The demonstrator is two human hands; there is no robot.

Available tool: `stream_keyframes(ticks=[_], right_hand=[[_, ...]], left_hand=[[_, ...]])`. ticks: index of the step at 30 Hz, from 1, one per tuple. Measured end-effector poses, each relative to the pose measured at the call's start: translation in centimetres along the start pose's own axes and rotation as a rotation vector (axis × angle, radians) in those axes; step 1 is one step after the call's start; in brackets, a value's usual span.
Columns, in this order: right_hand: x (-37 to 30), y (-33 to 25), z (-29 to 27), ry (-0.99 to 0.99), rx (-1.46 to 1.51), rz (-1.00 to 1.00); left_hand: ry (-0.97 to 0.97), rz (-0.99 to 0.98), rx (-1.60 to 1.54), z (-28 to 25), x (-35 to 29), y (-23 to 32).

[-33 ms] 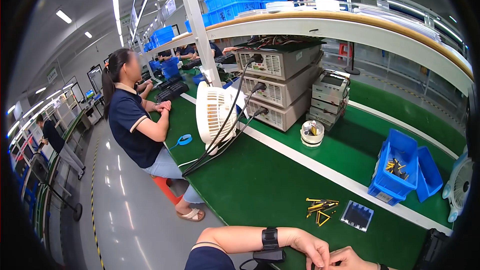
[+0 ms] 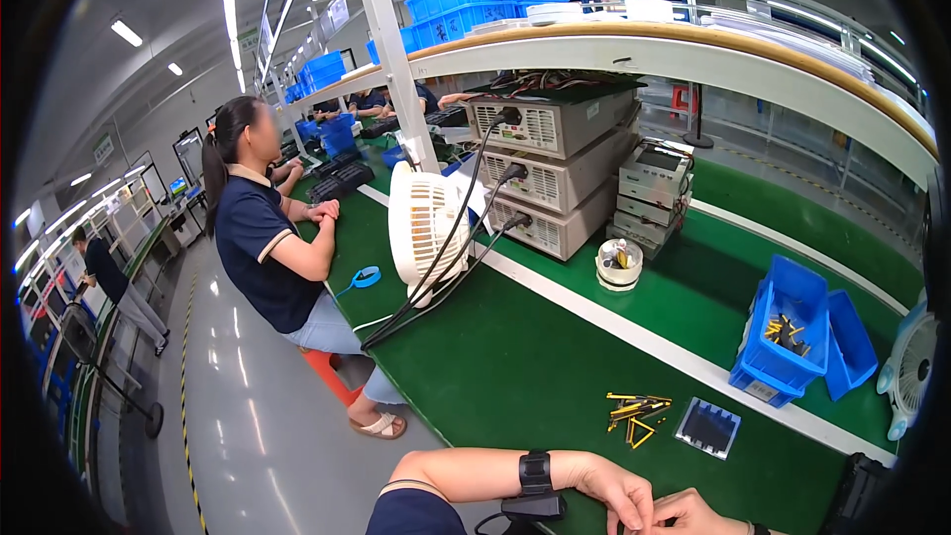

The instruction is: The recorder is assembling electronics by placing small black components into a larger plastic tray housing.

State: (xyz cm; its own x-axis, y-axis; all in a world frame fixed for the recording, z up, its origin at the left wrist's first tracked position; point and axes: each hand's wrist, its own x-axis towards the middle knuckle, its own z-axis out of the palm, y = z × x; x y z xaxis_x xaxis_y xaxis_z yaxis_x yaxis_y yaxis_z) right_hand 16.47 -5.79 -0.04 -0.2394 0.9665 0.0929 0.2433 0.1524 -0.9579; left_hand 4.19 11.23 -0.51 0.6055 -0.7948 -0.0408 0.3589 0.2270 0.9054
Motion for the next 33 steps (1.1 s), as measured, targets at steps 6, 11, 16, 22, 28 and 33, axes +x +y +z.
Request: stream_keyframes(ticks=[6, 11, 16, 22, 28, 33], right_hand=[[-0.04, 0.28, -0.02, -0.01, -0.017, -0.016], [0.11, -0.31, -0.13, -0.016, -0.009, -0.007], [0.01, -0.15, -0.04, -0.006, -0.027, 0.002], [0.15, -0.36, 0.11, 0.001, -0.014, -0.022], [0.17, -0.33, 0.14, -0.005, -0.014, -0.027], [-0.02, 0.13, 0.23, 0.0, -0.018, -0.022]], left_hand=[[0.014, -0.003, -0.001, 0.09, 0.06, 0.0], [0.016, -0.004, -0.001, 0.14, 0.11, -0.01], [0.024, 0.007, -0.006, 0.36, 0.11, 0.05], [0.034, 0.0, 0.001, 0.55, 0.17, 0.15], [0.031, 0.002, 0.001, 0.48, 0.21, -0.04], [0.03, -0.006, -0.005, 0.55, 0.18, 0.01]])
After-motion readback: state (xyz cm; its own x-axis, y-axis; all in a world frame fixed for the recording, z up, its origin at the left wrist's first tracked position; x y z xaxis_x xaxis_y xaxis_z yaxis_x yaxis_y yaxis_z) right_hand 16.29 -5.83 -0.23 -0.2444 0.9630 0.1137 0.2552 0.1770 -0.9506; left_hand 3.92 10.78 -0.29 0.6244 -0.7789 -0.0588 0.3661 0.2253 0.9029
